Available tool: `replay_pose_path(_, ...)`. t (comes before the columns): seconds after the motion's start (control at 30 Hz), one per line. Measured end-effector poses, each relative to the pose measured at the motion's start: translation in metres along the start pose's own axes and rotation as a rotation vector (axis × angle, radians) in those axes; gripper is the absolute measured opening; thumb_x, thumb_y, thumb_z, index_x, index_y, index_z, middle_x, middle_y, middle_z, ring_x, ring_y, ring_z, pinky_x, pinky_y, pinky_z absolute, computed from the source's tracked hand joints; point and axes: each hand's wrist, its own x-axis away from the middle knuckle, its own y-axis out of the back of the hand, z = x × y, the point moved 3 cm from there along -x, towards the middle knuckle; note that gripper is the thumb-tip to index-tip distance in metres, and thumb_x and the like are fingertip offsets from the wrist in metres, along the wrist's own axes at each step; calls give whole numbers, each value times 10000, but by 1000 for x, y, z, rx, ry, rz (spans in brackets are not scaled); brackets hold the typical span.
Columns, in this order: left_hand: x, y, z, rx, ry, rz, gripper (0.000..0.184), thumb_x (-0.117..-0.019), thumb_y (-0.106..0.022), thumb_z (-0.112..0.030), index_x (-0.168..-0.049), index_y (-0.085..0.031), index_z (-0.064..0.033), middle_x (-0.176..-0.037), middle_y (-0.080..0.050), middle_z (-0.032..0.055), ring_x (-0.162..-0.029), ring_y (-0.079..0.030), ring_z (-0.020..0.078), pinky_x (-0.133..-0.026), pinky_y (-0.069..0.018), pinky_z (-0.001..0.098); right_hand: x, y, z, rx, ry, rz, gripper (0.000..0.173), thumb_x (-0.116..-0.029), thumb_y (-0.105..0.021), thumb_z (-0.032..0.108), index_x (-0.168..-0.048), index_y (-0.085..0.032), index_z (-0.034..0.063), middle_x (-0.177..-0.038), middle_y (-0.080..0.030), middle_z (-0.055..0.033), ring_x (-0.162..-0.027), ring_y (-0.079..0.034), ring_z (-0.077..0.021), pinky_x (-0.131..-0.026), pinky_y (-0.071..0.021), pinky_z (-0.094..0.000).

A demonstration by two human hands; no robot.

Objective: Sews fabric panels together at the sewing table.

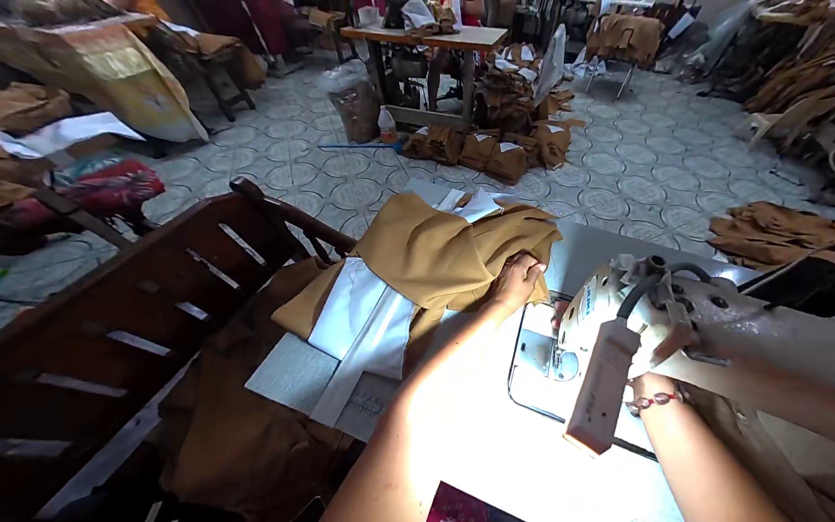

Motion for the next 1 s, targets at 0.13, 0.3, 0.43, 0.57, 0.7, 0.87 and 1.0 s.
replay_pose_path(0.13, 13, 2, 0, -32, -37, 84, 342, -1083, -509, -225, -1125, -669, 75, -1230, -652, 244, -1213, -609, 355, -1086, -444, 519, -58, -6, -57, -453, 215, 48, 259, -1102, -345, 107, -1099, -552, -49, -850, -584, -40, -711, -569, -49, -685, -508, -203)
replay_pose_path(0.3, 14, 2, 5, 19, 39, -27, 346, -1087, -497, -229, -1170, -654, 68, -1248, -644, 248, -1213, -610, 366, -1062, -454, 560, -17, -4, -22, -537, 108, 30, 237, -1111, -295, 51, -1119, -512, -46, -845, -491, -30, -686, -494, -26, -644, -457, -172)
replay_pose_path(0.43, 8, -1, 5, -26, 103, -21, 359, -1088, -503, -262, -1201, -658, 42, -1283, -639, 237, -1229, -607, 372, -1065, -447, 581, -58, -12, -46, -541, 187, 76, 303, -1117, -297, 71, -1279, -494, -93, -1074, -567, -150, -928, -560, -138, -831, -487, -269)
replay_pose_path(0.57, 23, 2, -3, -110, 62, 57, 350, -1079, -524, -271, -1170, -685, 25, -1283, -648, 215, -1266, -584, 364, -1086, -431, 572, -40, -12, -46, -215, 441, 99, 320, -1110, -318, 54, -1310, -480, -136, -1188, -571, -202, -1037, -565, -130, -909, -473, -236)
replay_pose_path(0.7, 60, 22, -38, -125, 164, 229, 363, -1100, -473, -221, -1311, -624, 34, -1388, -596, 225, -1325, -546, 364, -1124, -392, 559, -7, -5, -24, 157, 339, 104, 256, -1049, -477, -7, -1257, -560, -132, -1124, -622, -206, -986, -585, -149, -914, -476, -283)
replay_pose_path(0.87, 67, 22, -18, 3, 127, -12, 360, -1104, -457, -216, -1272, -608, 63, -1262, -650, 237, -1178, -636, 335, -1047, -469, 515, 1, -6, -27, -17, 291, 93, 181, -1068, -462, 27, -1160, -591, -59, -966, -586, -79, -838, -531, -43, -794, -457, -193)
replay_pose_path(1.0, 33, 15, 3, 33, 75, -136, 317, -1079, -492, -185, -1184, -630, 81, -1162, -669, 231, -1100, -648, 306, -1008, -486, 479, -12, -4, -21, -209, 174, 15, 226, -1091, -370, 36, -1189, -541, -73, -963, -537, -74, -811, -522, -34, -766, -466, -181)
